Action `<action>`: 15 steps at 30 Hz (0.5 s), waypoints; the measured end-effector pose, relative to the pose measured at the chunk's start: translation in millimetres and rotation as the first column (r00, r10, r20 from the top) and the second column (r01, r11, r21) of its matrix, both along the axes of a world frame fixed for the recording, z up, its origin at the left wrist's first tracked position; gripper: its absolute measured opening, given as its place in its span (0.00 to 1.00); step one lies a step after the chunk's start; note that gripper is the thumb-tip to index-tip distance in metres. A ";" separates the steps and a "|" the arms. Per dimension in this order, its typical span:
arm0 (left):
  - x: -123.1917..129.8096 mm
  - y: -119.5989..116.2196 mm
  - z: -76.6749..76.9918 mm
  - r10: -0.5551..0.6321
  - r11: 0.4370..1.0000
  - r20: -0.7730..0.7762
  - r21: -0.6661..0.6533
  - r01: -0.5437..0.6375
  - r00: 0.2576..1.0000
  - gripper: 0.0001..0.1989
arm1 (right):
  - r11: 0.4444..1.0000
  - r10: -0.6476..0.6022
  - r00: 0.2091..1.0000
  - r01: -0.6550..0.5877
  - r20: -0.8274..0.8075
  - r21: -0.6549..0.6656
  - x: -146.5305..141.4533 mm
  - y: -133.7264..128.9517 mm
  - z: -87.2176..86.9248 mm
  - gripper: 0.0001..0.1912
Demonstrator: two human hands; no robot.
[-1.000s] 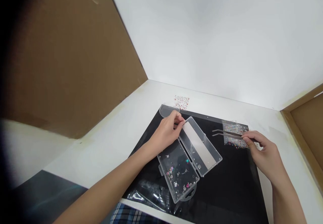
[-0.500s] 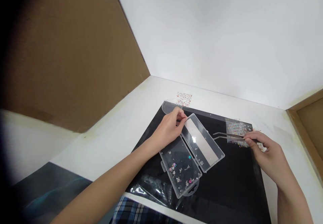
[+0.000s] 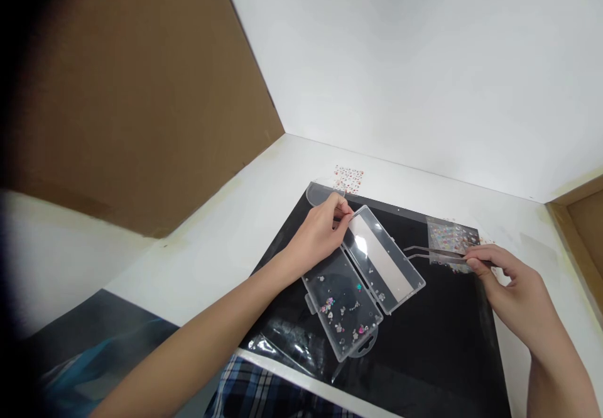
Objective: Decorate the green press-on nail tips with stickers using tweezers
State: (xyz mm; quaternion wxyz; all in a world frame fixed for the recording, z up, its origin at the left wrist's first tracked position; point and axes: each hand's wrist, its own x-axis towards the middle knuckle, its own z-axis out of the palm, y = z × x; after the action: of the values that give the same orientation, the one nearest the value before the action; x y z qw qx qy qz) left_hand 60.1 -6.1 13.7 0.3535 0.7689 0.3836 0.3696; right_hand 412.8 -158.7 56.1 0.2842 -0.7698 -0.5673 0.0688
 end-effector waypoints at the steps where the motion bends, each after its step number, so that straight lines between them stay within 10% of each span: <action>1: -0.1 -0.1 0.2 0.001 1.000 0.000 0.000 -0.001 1.000 0.09 | 1.000 -0.006 1.000 0.006 0.001 0.002 -1.1 -0.5 0.2 0.24; 15: -0.4 1.3 0.3 0.003 1.000 -0.009 0.007 -0.003 1.000 0.10 | 0.996 -0.086 0.996 0.086 0.024 0.021 -5.7 -2.0 9.1 0.24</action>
State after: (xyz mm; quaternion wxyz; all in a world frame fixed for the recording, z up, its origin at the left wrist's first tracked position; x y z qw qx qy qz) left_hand 59.7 -4.8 14.0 0.3486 0.7712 0.3853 0.3678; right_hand 407.1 -160.7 65.2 0.2875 -0.7915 -0.5377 0.0413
